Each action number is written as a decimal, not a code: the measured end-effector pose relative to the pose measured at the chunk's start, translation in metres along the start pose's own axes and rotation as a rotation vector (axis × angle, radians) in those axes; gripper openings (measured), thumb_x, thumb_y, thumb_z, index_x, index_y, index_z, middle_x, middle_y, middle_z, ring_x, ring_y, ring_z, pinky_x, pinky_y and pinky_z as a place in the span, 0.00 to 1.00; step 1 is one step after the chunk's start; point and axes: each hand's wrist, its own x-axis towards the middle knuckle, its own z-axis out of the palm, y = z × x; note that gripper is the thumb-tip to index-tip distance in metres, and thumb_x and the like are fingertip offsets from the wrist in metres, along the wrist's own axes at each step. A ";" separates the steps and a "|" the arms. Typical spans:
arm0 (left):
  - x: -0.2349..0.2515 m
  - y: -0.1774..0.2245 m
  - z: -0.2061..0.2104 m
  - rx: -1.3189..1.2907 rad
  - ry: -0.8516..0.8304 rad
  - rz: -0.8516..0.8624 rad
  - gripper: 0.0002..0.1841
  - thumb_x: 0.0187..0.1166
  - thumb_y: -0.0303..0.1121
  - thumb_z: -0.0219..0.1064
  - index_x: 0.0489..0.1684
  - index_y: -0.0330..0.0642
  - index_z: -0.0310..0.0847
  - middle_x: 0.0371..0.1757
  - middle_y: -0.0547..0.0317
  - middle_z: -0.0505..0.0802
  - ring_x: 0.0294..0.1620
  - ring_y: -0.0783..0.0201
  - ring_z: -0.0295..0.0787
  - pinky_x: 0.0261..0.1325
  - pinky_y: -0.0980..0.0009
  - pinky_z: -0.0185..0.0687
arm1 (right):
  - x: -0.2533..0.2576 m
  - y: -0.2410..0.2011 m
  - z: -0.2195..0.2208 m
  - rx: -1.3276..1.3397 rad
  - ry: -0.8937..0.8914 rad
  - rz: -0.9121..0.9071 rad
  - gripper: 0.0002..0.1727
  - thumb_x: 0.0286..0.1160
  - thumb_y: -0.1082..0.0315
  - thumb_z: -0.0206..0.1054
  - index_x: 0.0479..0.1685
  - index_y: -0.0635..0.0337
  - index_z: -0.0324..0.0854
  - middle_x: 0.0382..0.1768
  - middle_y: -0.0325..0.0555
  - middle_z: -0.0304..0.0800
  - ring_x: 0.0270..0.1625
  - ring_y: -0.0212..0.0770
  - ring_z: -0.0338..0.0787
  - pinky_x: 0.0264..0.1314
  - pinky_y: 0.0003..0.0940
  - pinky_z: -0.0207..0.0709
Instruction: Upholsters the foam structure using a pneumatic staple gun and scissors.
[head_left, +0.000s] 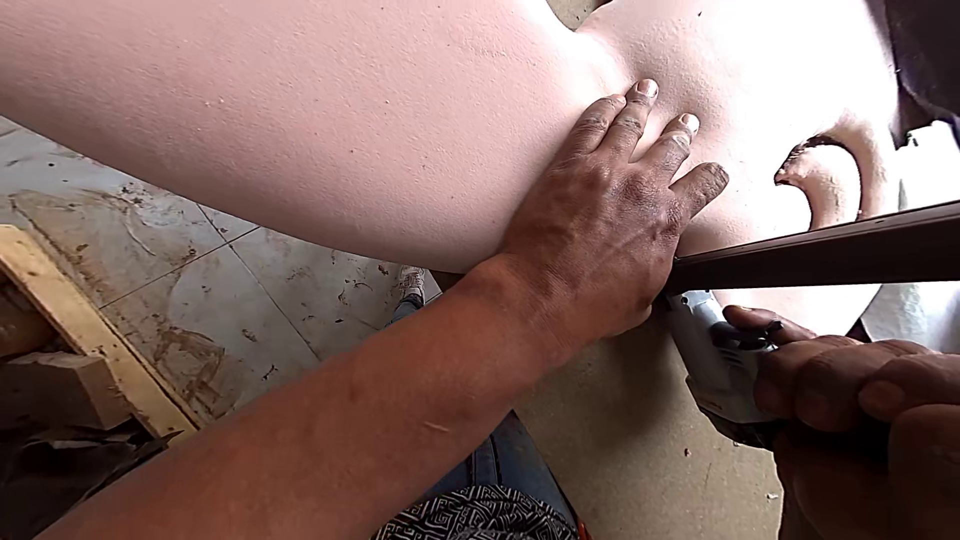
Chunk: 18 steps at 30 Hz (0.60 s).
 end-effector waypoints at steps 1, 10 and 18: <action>0.001 0.000 0.000 0.001 0.002 0.001 0.34 0.67 0.46 0.65 0.81 0.67 0.77 0.89 0.57 0.74 0.94 0.42 0.54 0.94 0.46 0.42 | 0.001 -0.001 0.000 0.004 0.004 0.005 0.15 0.85 0.49 0.64 0.33 0.45 0.79 0.17 0.29 0.77 0.23 0.33 0.85 0.57 0.50 0.92; 0.002 0.003 0.001 0.061 0.062 0.009 0.30 0.67 0.51 0.67 0.74 0.65 0.82 0.88 0.60 0.76 0.93 0.44 0.58 0.93 0.47 0.47 | -0.013 -0.021 -0.009 0.018 0.050 0.043 0.12 0.82 0.51 0.69 0.38 0.48 0.84 0.20 0.34 0.82 0.22 0.36 0.85 0.35 0.41 0.89; 0.019 0.018 -0.005 0.200 0.096 -0.041 0.27 0.60 0.59 0.69 0.60 0.64 0.89 0.73 0.60 0.88 0.79 0.48 0.77 0.82 0.42 0.64 | -0.095 -0.040 -0.033 0.136 0.146 0.140 0.13 0.76 0.53 0.74 0.35 0.53 0.85 0.20 0.41 0.84 0.26 0.43 0.89 0.64 0.66 0.85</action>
